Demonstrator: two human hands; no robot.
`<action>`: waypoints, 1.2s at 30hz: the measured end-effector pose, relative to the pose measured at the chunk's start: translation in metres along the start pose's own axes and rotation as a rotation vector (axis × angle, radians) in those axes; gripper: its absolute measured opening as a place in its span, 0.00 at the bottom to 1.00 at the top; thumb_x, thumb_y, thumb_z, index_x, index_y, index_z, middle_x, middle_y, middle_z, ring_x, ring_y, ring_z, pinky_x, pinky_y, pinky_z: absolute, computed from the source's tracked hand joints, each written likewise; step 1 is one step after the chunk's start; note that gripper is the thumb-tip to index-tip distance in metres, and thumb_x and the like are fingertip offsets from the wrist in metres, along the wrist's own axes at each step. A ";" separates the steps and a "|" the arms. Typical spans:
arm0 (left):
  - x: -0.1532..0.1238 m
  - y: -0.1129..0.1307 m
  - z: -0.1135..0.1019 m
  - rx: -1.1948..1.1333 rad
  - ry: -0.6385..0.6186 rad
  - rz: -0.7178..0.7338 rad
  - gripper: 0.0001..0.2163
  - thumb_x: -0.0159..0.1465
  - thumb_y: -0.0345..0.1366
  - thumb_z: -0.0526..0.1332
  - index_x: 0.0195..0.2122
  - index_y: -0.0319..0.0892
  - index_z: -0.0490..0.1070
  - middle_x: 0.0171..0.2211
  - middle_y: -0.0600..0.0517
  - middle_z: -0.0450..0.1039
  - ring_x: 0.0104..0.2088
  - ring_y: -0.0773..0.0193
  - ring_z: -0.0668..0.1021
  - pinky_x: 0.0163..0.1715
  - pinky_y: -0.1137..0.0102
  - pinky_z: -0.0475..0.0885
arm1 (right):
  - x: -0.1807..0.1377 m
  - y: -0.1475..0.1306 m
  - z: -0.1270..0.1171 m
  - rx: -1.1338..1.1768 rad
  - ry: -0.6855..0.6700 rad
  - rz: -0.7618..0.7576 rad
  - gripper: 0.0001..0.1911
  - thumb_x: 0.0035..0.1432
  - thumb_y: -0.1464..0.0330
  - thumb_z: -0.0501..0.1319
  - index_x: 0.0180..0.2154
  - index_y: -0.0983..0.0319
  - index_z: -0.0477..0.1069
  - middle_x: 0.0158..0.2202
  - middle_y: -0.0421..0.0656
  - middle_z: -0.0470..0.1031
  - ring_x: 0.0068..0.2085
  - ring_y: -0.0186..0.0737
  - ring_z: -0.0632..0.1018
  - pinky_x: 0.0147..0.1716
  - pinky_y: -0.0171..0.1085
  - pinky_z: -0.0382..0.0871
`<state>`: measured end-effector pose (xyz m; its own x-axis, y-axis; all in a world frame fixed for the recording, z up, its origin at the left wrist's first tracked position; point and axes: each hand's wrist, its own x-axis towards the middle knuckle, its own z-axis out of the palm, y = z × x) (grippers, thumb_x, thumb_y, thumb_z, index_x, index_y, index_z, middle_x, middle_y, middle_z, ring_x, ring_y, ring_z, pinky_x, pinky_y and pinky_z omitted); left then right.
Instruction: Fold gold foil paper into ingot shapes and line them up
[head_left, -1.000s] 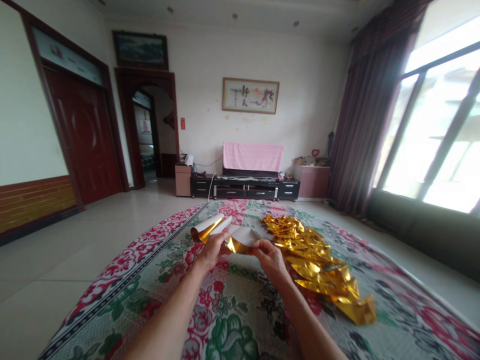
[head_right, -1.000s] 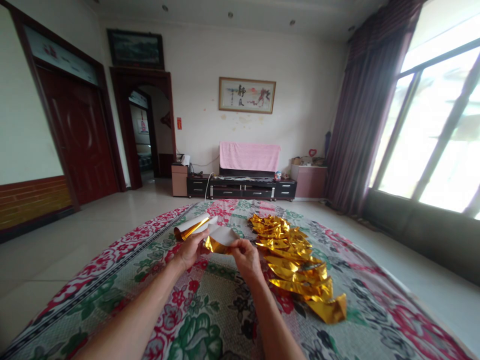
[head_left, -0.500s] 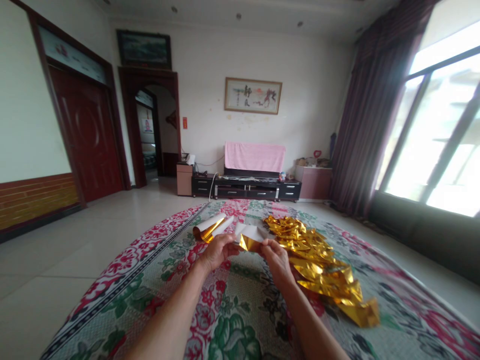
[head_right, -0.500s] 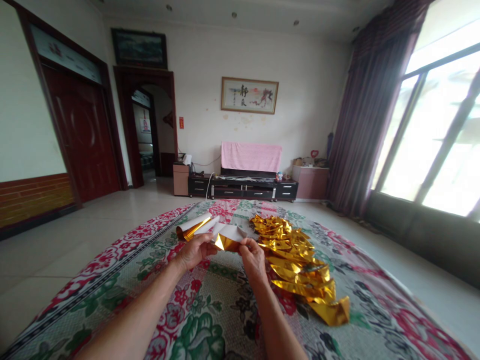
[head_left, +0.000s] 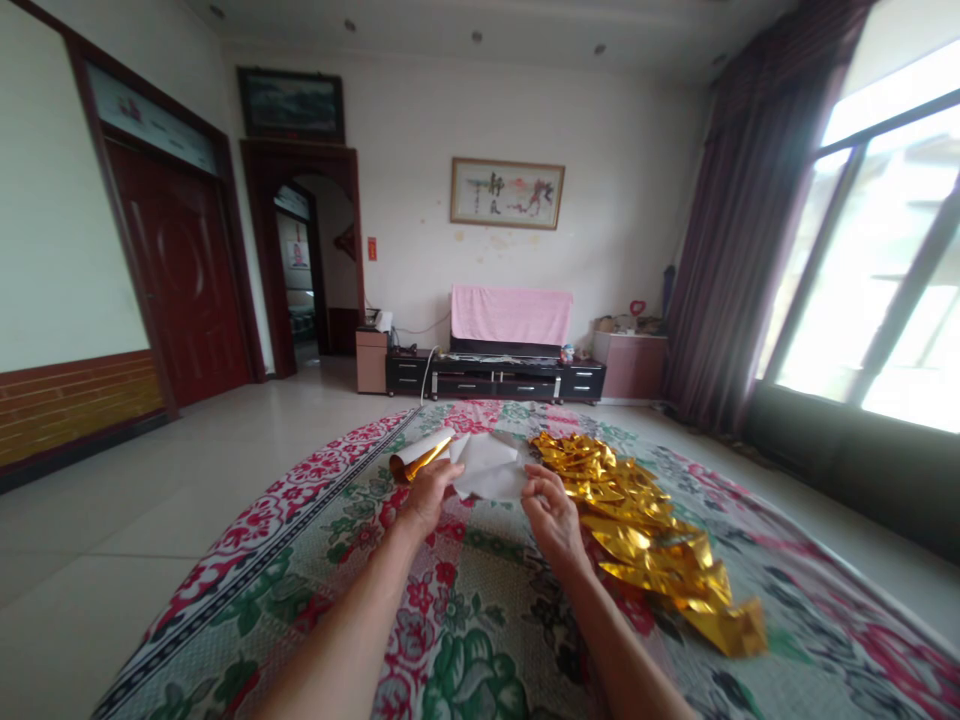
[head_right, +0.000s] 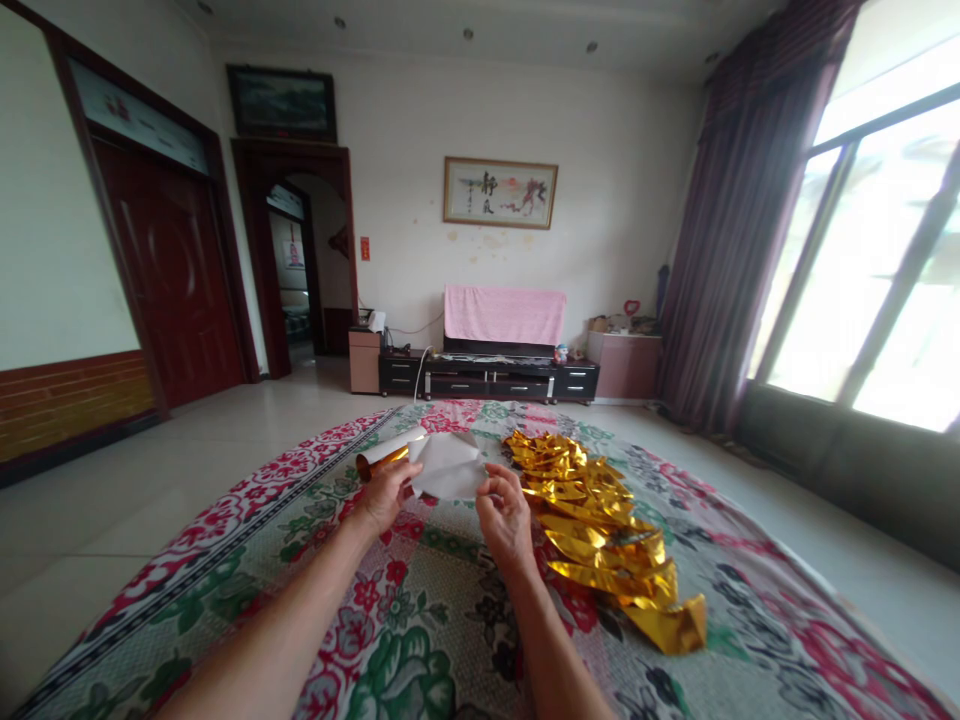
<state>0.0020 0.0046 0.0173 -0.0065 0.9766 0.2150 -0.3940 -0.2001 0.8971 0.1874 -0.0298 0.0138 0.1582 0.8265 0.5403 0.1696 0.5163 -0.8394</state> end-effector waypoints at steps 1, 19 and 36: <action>0.001 0.001 0.000 -0.008 0.019 0.010 0.09 0.48 0.35 0.64 0.29 0.35 0.74 0.24 0.51 0.75 0.25 0.66 0.75 0.27 0.72 0.69 | -0.001 0.000 0.000 -0.016 -0.017 -0.020 0.03 0.42 0.69 0.56 0.21 0.62 0.67 0.46 0.47 0.69 0.41 0.42 0.71 0.32 0.35 0.66; 0.005 -0.003 0.001 0.174 0.152 0.100 0.13 0.47 0.41 0.64 0.29 0.35 0.74 0.19 0.53 0.72 0.23 0.64 0.73 0.26 0.72 0.67 | -0.005 -0.012 -0.001 -0.137 -0.076 -0.223 0.04 0.41 0.74 0.54 0.21 0.62 0.67 0.47 0.47 0.69 0.43 0.42 0.72 0.41 0.37 0.65; -0.002 0.003 0.005 0.281 -0.150 0.140 0.08 0.49 0.30 0.57 0.27 0.38 0.76 0.36 0.48 0.76 0.37 0.61 0.75 0.39 0.69 0.68 | 0.008 -0.003 -0.002 0.553 0.118 0.592 0.22 0.45 0.53 0.61 0.38 0.61 0.69 0.40 0.44 0.75 0.25 0.33 0.75 0.21 0.32 0.68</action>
<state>0.0050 0.0016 0.0214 0.1006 0.9198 0.3792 -0.1304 -0.3657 0.9216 0.1903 -0.0248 0.0208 0.1778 0.9837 -0.0252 -0.4738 0.0631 -0.8784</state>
